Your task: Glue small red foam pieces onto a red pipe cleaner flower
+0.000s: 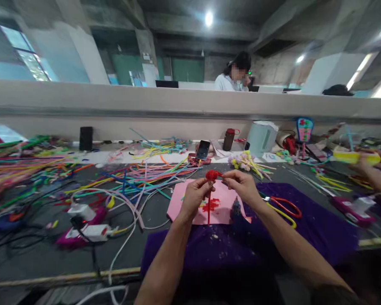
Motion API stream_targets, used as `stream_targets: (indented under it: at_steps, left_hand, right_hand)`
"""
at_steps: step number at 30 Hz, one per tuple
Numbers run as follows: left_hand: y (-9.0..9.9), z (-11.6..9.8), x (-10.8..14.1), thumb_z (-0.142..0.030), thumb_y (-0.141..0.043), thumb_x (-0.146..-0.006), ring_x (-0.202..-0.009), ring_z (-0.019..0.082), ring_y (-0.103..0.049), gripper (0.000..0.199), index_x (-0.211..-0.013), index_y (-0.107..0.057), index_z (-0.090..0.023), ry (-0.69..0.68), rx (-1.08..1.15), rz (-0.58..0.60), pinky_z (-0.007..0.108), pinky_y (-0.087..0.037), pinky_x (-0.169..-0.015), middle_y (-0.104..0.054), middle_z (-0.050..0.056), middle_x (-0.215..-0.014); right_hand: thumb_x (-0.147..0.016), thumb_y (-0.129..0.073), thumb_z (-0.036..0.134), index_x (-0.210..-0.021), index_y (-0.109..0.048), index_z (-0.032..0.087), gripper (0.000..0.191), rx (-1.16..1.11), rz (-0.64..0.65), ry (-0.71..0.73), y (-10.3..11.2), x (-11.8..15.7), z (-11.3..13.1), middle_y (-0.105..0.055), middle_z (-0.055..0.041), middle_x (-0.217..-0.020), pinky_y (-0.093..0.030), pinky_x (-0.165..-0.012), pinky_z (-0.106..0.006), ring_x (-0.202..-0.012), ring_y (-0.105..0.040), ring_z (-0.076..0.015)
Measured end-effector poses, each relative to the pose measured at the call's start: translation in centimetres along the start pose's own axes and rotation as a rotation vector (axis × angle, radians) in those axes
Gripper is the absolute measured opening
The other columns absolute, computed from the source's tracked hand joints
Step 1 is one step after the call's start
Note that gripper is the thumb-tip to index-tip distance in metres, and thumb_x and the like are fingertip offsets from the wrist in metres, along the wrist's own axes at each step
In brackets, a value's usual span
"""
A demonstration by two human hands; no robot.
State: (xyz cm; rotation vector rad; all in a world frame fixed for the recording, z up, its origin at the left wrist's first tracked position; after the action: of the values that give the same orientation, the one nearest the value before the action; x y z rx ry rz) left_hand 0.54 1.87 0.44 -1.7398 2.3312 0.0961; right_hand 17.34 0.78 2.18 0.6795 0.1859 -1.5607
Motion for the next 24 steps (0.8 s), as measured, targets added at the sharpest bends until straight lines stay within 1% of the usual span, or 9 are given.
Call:
stream_targets:
  at_steps: [5,10,16,20,24]
  left_hand:
    - [0.1,-0.4,0.3,-0.037,-0.058,-0.070,-0.047,0.007,-0.044,0.026,-0.076,-0.066,-0.013,-0.035,-0.154,-0.044,0.020,-0.032,-0.045,-0.061,0.002,-0.061]
    - [0.0,-0.5,0.5,-0.038,-0.056,-0.073,-0.050,0.008,-0.046,0.028,-0.081,-0.068,-0.014,-0.081,-0.221,-0.037,0.020,-0.034,-0.047,-0.062,0.001,-0.064]
    - [0.1,-0.2,0.5,-0.038,-0.055,-0.073,-0.054,0.010,-0.050,0.029,-0.086,-0.068,-0.015,-0.069,-0.222,-0.006,0.019,-0.036,-0.048,-0.062,0.002,-0.065]
    - [-0.1,-0.3,0.5,-0.038,-0.055,-0.073,-0.055,0.011,-0.052,0.029,-0.084,-0.068,-0.015,-0.059,-0.210,0.005,0.020,-0.038,-0.050,-0.062,0.002,-0.065]
    - [-0.1,-0.3,0.5,-0.036,-0.057,-0.071,-0.052,0.009,-0.049,0.025,-0.081,-0.067,-0.015,-0.031,-0.158,0.013,0.020,-0.037,-0.049,-0.061,0.001,-0.063]
  right_hand:
    - [-0.074,-0.059,0.028,-0.085,-0.063,0.017,0.016,0.026,-0.050,0.064,-0.8,0.2,1.2,-0.060,-0.0002,-0.069,-0.042,-0.048,-0.021,-0.051,-0.052,-0.0089]
    - [-0.074,-0.059,0.029,-0.083,-0.062,0.018,0.015,-0.083,-0.050,0.015,-1.1,0.1,1.2,-0.059,0.0013,-0.064,-0.042,-0.045,-0.021,-0.048,-0.052,-0.0085]
    - [-0.073,-0.059,0.028,-0.075,-0.060,0.017,0.012,-0.107,-0.060,-0.017,-1.3,0.0,0.9,-0.057,0.0027,-0.057,-0.040,-0.043,-0.020,-0.045,-0.051,-0.0082]
    - [-0.072,-0.060,0.028,-0.075,-0.058,0.017,0.012,-0.110,-0.050,-0.023,-1.3,0.0,1.0,-0.055,0.0033,-0.056,-0.040,-0.044,-0.020,-0.045,-0.050,-0.0083]
    - [-0.072,-0.061,0.031,-0.077,-0.057,0.016,0.015,-0.135,-0.044,-0.042,-1.3,0.0,1.2,-0.055,0.0034,-0.056,-0.039,-0.043,-0.020,-0.044,-0.050,-0.0077]
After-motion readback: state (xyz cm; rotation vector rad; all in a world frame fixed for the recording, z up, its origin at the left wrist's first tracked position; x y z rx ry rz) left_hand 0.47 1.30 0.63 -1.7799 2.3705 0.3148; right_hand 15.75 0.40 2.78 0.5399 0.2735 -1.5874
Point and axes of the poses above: each hand's wrist, its own x-axis away from the middle knuckle, its own y-axis out of the back of the hand, z = x × y, the point moved 2 cm from there along -x, towards the middle knuckle
